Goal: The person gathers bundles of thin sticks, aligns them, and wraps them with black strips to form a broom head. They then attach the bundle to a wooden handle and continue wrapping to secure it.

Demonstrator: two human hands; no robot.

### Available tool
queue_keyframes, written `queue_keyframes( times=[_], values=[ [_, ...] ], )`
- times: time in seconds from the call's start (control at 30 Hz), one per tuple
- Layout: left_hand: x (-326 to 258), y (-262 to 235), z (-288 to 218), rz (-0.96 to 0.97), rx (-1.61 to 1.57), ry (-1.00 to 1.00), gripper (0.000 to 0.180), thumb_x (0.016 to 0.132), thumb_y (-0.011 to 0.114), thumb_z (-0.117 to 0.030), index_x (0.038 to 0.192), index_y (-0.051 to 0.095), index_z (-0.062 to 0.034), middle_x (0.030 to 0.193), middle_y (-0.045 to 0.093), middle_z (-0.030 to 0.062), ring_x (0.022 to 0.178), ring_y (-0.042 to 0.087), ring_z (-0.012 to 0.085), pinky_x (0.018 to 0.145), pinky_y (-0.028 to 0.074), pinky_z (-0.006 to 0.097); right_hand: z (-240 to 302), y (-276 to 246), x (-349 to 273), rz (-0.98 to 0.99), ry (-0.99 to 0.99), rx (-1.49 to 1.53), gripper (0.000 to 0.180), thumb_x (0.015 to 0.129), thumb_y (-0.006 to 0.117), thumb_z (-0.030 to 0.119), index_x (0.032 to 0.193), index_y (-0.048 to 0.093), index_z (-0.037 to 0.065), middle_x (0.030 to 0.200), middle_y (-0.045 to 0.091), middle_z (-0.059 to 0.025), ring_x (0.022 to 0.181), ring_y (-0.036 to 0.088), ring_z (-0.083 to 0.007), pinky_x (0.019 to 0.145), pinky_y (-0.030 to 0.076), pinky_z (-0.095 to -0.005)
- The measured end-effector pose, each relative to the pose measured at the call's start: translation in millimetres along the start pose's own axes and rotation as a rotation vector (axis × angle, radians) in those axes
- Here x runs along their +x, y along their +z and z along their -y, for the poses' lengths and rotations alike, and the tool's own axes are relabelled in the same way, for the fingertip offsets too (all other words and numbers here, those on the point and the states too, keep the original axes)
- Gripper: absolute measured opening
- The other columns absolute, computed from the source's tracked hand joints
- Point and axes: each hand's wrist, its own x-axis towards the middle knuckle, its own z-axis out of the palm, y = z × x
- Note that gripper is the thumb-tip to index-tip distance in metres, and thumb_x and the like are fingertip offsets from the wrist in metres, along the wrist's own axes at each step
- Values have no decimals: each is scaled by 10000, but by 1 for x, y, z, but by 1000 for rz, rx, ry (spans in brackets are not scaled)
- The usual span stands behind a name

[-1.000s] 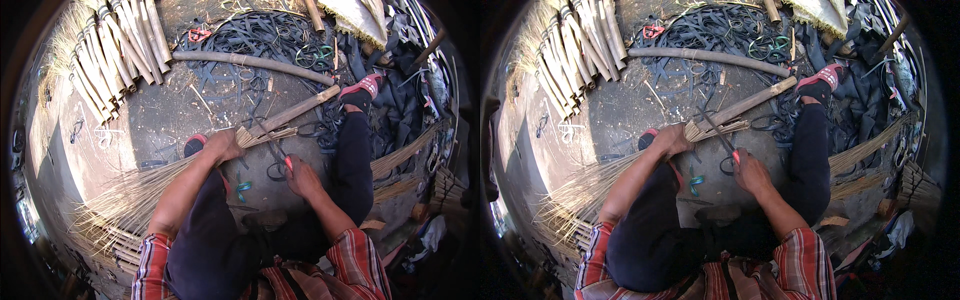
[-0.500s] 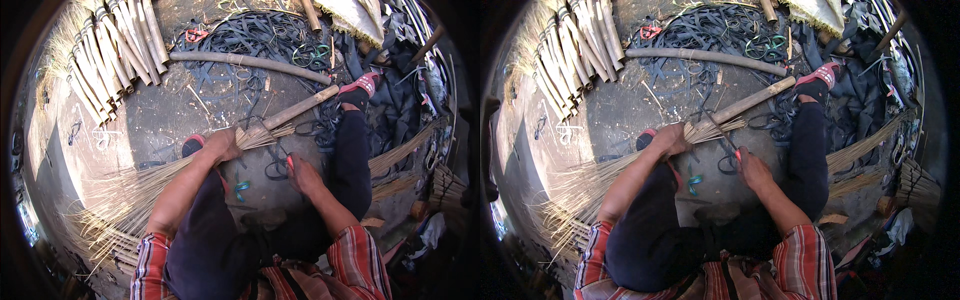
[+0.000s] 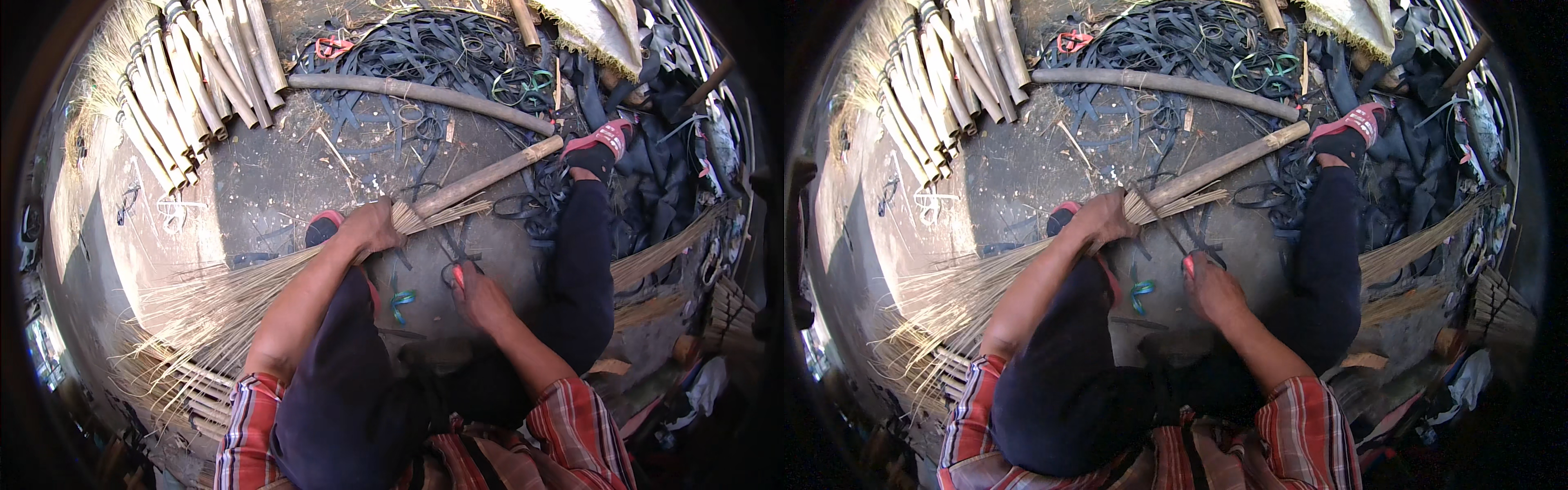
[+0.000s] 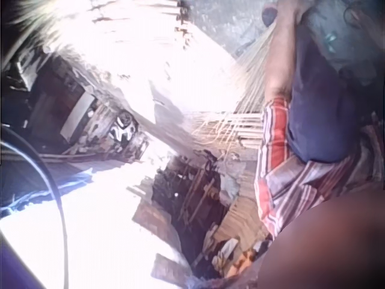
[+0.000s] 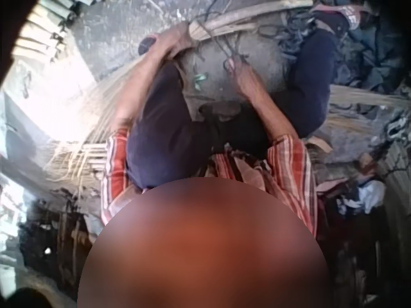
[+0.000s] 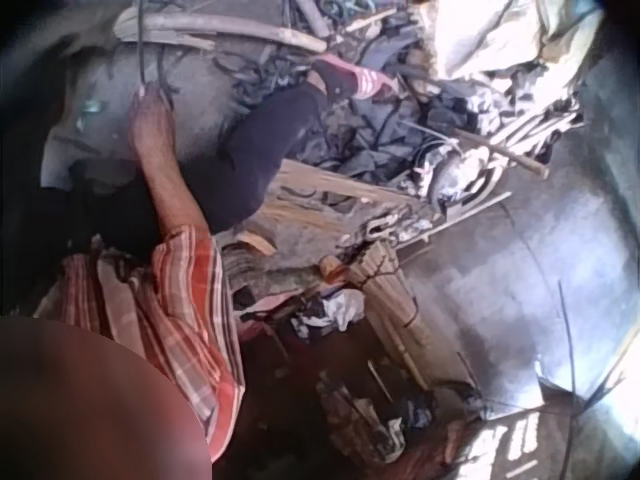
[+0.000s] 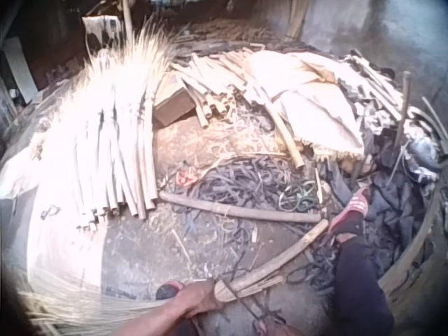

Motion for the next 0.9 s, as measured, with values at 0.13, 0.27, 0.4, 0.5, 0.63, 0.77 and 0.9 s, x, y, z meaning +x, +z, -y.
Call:
queue_keyframes(
  times=[0.13, 0.27, 0.4, 0.5, 0.63, 0.77, 0.9],
  values=[
    [-13, 4, -5, -102, 74, -62, 746, 802, 823, -372, 1284, 566, 136, 1099, 735, 325, 1057, 735, 450, 933, 584, 515, -7, -17, 10, -86, -77, -60, 406, 1021, 589, 247, 1320, 511, -16, 1099, 701, -342, 1066, 667, -535, 913, 518, -598],
    [-7, -3, 1, -28, 90, 7, 621, 802, 807, -408, 1167, 689, 80, 1095, 744, 308, 1054, 739, 435, 925, 591, 501, -30, -42, 32, -403, 146, 277, 403, 1012, 603, 253, 1314, 512, 3, 1069, 705, -325, 1052, 672, -531, 891, 526, -599],
    [6, 1, 4, 31, 8, 70, 624, 760, 811, -400, 1182, 721, 51, 1102, 750, 290, 1058, 737, 428, 928, 593, 480, -42, -36, 23, -135, -107, -180, 364, 1018, 599, 249, 1277, 523, 5, 1047, 710, -316, 1011, 677, -540, 871, 529, -603],
    [10, 0, 5, 48, -17, 49, 633, 754, 813, -392, 1188, 722, 60, 1095, 746, 306, 1058, 738, 425, 931, 592, 478, -32, -26, 16, -206, -38, -27, 355, 1022, 595, 248, 1265, 512, 3, 1033, 708, -327, 992, 680, -543, 867, 527, -613],
    [1, 0, -3, 68, 27, -26, 668, 768, 824, -414, 1223, 690, 57, 1105, 746, 303, 1081, 734, 424, 949, 586, 486, -9, -5, 10, -108, -75, 45, 351, 1022, 595, 249, 1260, 511, 5, 1018, 704, -346, 992, 678, -548, 875, 522, -616],
    [-11, 6, -4, -120, 109, -87, 720, 788, 827, -450, 1267, 647, 57, 1097, 748, 299, 1071, 736, 435, 940, 589, 500, -15, -8, 19, -187, -139, -2, 346, 1026, 575, 242, 1262, 512, -2, 1012, 703, -349, 992, 678, -550, 873, 523, -609],
    [-3, 6, 10, -42, 160, -47, 735, 796, 818, -462, 1274, 644, 69, 1094, 749, 299, 1059, 736, 452, 929, 593, 516, -38, -32, 35, -387, 160, 269, 366, 1024, 576, 251, 1280, 505, -1, 1076, 709, -327, 1002, 678, -542, 864, 523, -611]
  ],
)
